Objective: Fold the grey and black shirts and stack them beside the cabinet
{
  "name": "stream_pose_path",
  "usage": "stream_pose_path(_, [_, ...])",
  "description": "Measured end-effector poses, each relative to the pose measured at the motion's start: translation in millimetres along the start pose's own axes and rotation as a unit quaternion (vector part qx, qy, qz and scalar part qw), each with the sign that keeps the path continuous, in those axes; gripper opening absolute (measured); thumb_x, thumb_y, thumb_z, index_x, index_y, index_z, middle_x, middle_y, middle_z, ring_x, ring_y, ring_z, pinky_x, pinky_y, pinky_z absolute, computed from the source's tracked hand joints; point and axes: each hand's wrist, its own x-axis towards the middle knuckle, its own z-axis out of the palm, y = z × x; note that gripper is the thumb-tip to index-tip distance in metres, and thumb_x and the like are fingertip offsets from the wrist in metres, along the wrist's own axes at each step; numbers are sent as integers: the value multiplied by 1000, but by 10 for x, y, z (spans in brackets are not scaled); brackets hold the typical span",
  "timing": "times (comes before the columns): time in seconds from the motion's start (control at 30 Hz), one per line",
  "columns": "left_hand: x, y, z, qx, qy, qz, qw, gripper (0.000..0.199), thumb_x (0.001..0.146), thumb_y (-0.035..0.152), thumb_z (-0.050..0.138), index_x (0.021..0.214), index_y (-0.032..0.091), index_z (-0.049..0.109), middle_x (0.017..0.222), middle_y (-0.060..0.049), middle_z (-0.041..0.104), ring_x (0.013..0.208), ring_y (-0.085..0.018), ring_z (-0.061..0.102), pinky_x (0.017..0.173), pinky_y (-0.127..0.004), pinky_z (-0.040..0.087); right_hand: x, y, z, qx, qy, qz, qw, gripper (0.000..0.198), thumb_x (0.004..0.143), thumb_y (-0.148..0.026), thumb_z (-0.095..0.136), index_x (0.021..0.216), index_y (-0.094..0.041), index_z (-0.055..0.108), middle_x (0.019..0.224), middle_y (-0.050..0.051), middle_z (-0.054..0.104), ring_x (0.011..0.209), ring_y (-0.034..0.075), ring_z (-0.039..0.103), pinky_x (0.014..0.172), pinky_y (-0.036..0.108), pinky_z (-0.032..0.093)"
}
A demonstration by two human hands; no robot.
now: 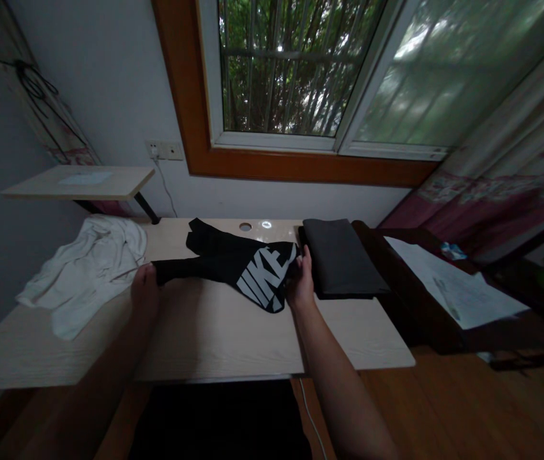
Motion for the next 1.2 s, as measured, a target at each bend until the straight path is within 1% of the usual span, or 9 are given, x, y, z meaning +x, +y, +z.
stream_pose_path(0.1, [6, 25, -23, -63, 13, -48, 997, 40, 98, 56, 41, 87, 21, 57, 75, 1, 52, 64, -15, 54, 51, -24, 45, -30, 23, 23, 10, 18, 19, 1000, 61, 101, -58, 31, 159, -40, 22, 158, 9, 44, 135, 26, 55, 96, 48, 55])
stream_pose_path(0.23, [-14, 124, -47, -78, 1, -36, 996, 38, 99, 53, 39, 86, 22, 55, 68, 2, 53, 54, -13, 52, 49, -25, 43, -130, -94, 89, -119, 13, -55, 991, 53, 99, -50, 47, 150, -34, 45, 158, 8, 41, 144, 28, 43, 114, 53, 41])
stream_pose_path(0.4, [-121, 241, -36, -60, -84, 81, 991, 35, 100, 48, 39, 86, 22, 59, 67, -2, 60, 63, -17, 59, 64, -30, 50, -260, -294, 183, -348, -73, -200, 913, 36, 92, -38, 64, 127, -33, 68, 153, 6, 48, 149, 34, 32, 123, 61, 25])
stream_pose_path(0.5, [-213, 260, -27, -52, -153, 180, 970, 29, 97, 44, 46, 89, 22, 63, 84, -6, 65, 79, -20, 63, 76, -35, 53, -303, -325, 255, -385, -182, -245, 871, 44, 90, -34, 66, 134, -35, 64, 153, 5, 50, 148, 34, 34, 122, 60, 26])
stream_pose_path(0.6, [-281, 248, -38, -74, -287, 259, 919, 33, 97, 40, 47, 75, 22, 63, 86, -8, 67, 83, -21, 64, 80, -37, 53, -316, -315, 322, -403, -281, -261, 831, 56, 91, -38, 67, 145, -33, 54, 157, 7, 46, 144, 32, 42, 123, 56, 27])
stream_pose_path(0.73, [-303, 219, -38, -118, -412, 250, 868, 50, 102, 40, 36, 60, 21, 55, 69, -6, 63, 63, -17, 59, 66, -33, 49, -306, -290, 360, -444, -323, -229, 804, 56, 92, -38, 66, 146, -31, 53, 135, 11, 64, 125, 31, 57, 111, 50, 40])
stream_pose_path(0.83, [-279, 215, 2, -79, -351, 219, 907, 41, 101, 39, 42, 71, 20, 62, 70, -2, 61, 58, -14, 56, 62, -31, 47, -305, -263, 345, -477, -305, -228, 792, 35, 93, -32, 64, 128, -26, 68, 111, 10, 70, 107, 28, 60, 95, 43, 45])
stream_pose_path(1.0, [-214, 172, 139, -15, -207, 270, 940, 14, 95, 32, 57, 99, 23, 65, 104, -7, 67, 100, -22, 64, 91, -38, 52, -334, -251, 280, -469, -287, -283, 785, 15, 87, -23, 59, 94, -20, 72, 87, 7, 66, 87, 23, 57, 82, 37, 42])
stream_pose_path(1.2, [-202, 77, 265, 97, -207, 294, 928, 48, 86, 31, 69, 132, 26, 55, 128, -10, 60, 123, -29, 55, 109, -49, 45, -366, -301, 142, -370, -209, -326, 845, 16, 80, -19, 50, 85, -21, 66, 73, 4, 60, 69, 20, 56, 68, 33, 44])
